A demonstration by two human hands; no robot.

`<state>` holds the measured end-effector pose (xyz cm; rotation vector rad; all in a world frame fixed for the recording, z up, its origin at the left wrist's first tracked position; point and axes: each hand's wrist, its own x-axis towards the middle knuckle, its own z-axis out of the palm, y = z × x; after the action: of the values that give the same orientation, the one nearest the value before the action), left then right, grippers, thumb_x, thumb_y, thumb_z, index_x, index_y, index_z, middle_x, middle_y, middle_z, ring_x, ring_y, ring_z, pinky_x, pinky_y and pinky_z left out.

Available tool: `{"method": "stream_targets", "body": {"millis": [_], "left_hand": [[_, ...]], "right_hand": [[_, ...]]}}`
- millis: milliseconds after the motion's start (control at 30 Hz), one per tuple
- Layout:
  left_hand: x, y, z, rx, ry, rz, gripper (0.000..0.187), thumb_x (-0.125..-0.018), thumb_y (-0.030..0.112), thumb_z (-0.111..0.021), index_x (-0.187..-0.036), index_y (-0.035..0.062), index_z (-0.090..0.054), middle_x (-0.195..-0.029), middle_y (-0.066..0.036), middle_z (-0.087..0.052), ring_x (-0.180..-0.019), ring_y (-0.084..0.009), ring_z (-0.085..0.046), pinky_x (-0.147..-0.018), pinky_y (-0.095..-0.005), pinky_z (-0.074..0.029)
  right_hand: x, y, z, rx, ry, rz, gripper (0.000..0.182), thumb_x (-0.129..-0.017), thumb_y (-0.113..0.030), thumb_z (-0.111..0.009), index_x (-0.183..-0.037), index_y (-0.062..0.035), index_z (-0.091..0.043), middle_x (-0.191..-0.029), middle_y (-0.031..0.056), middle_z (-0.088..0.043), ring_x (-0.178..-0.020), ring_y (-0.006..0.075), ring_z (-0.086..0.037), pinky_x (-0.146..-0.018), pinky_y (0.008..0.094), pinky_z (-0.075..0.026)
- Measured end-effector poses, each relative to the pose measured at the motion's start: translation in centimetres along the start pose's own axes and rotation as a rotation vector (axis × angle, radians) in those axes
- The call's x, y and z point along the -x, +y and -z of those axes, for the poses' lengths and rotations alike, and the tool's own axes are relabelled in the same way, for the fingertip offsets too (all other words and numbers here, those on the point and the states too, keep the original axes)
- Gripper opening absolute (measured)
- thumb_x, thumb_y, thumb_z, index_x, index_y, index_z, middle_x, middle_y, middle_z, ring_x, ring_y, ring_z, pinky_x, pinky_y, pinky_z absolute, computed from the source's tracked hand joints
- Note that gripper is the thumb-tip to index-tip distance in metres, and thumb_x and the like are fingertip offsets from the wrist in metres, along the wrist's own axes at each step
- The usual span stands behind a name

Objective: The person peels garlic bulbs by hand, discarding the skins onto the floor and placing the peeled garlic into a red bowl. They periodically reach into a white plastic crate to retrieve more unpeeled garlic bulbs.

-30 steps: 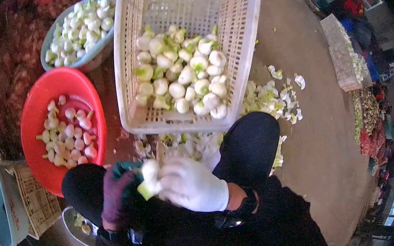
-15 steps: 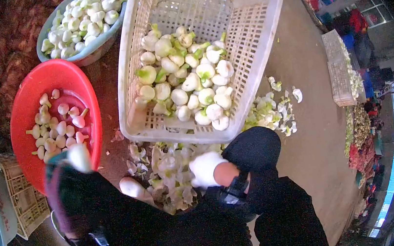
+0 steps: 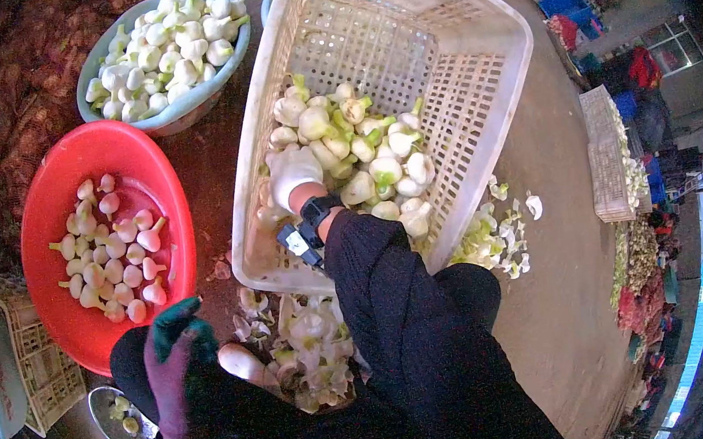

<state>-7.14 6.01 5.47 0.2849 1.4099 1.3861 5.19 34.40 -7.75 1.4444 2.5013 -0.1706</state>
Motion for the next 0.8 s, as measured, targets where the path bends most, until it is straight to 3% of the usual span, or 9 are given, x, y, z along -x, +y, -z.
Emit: {"method": "stream_targets", "body": {"millis": [167,233,300,333,500,567,633,700,800], "left_hand": [[-0.2,-3.1,-1.5,-0.032,-0.173,0.095,0.032,-0.090,0.001,-0.056,-0.122,0.0010,-0.056,-0.095,-0.001,-0.057,-0.078,-0.0067,-0.051,-0.068,-0.0197,-0.043],[-0.2,-4.4,-2.6,-0.081,-0.199,0.062,0.038,-0.090,0.000,-0.056,-0.127,0.0028,-0.052,-0.101,-0.002,-0.057,-0.082,-0.0078,-0.052,-0.074,-0.0208,-0.046],[0.0,-5.6,-4.2,0.032,-0.216,-0.030,0.044,-0.090,0.000,-0.056,-0.133,0.0041,-0.047,-0.109,-0.004,-0.057,-0.087,-0.0102,-0.055,-0.081,-0.0236,-0.049],[0.2,-6.0,-4.4,0.129,-0.264,0.052,0.048,-0.089,0.001,-0.058,-0.135,0.0052,-0.043,-0.116,-0.006,-0.057,-0.094,-0.0126,-0.057,-0.086,-0.0263,-0.050],[1.5,-7.3,-3.9,0.222,-0.292,0.348,0.042,-0.091,0.006,-0.056,-0.132,0.0038,-0.046,-0.115,-0.008,-0.058,-0.099,-0.0147,-0.058,-0.085,-0.0276,-0.050],[2.5,-8.0,-3.9,-0.154,-0.408,-0.021,0.039,-0.091,0.007,-0.055,-0.130,0.0019,-0.047,-0.112,-0.008,-0.058,-0.095,-0.0141,-0.059,-0.084,-0.0272,-0.050],[3.8,-8.5,-3.9,-0.144,-0.397,-0.049,0.036,-0.090,0.006,-0.056,-0.125,0.0005,-0.049,-0.109,-0.008,-0.059,-0.091,-0.0130,-0.060,-0.081,-0.0261,-0.050],[4.8,-8.1,-3.7,-0.002,-0.288,0.227,0.032,-0.089,0.005,-0.056,-0.120,0.0010,-0.051,-0.104,-0.007,-0.060,-0.084,-0.0126,-0.060,-0.073,-0.0256,-0.050],[5.4,-7.5,-3.4,0.003,-0.310,0.270,0.028,-0.088,0.005,-0.056,-0.115,0.0015,-0.052,-0.097,-0.006,-0.061,-0.076,-0.0122,-0.060,-0.065,-0.0252,-0.048]], "right_hand": [[6.4,2.8,2.1,-0.581,-0.118,0.063,0.053,-0.076,-0.036,-0.067,-0.116,-0.0033,-0.057,-0.097,0.0215,-0.066,-0.089,0.0376,-0.064,-0.079,0.0432,-0.050],[10.9,2.6,2.8,-0.955,-0.229,-0.069,0.047,-0.079,-0.031,-0.068,-0.117,-0.0047,-0.058,-0.089,0.0139,-0.068,-0.080,0.0196,-0.065,-0.073,0.0322,-0.052],[16.3,1.1,3.6,-1.339,-0.269,0.119,0.039,-0.082,-0.028,-0.065,-0.114,-0.0070,-0.060,-0.092,0.0136,-0.065,-0.080,0.0230,-0.064,-0.074,0.0354,-0.051],[18.1,0.7,5.4,-0.793,-0.207,0.210,0.039,-0.079,-0.022,-0.066,-0.115,-0.0077,-0.060,-0.093,0.0144,-0.065,-0.085,0.0289,-0.063,-0.080,0.0395,-0.050],[25.9,-0.3,5.0,-0.886,0.091,0.377,0.061,-0.071,-0.024,-0.076,-0.124,-0.0056,-0.053,-0.118,0.0195,-0.054,-0.105,0.0377,-0.055,-0.089,0.0442,-0.046],[28.4,-1.4,3.6,-0.917,0.053,0.255,0.077,-0.068,-0.021,-0.079,-0.134,-0.0084,-0.041,-0.122,0.0202,-0.049,-0.108,0.0395,-0.051,-0.093,0.0453,-0.043],[29.0,-1.4,3.2,-0.917,0.173,0.323,0.083,-0.064,-0.017,-0.082,-0.135,-0.0094,-0.039,-0.120,0.0195,-0.048,-0.108,0.0391,-0.050,-0.092,0.0444,-0.043],[29.7,-1.4,3.5,-0.912,0.243,0.346,0.083,-0.062,-0.015,-0.083,-0.133,-0.0095,-0.040,-0.118,0.0191,-0.048,-0.107,0.0388,-0.050,-0.092,0.0441,-0.043],[30.8,-1.7,4.2,-0.896,0.236,0.354,0.083,-0.059,-0.014,-0.084,-0.131,-0.0097,-0.043,-0.115,0.0184,-0.048,-0.106,0.0382,-0.051,-0.091,0.0440,-0.044]]}}
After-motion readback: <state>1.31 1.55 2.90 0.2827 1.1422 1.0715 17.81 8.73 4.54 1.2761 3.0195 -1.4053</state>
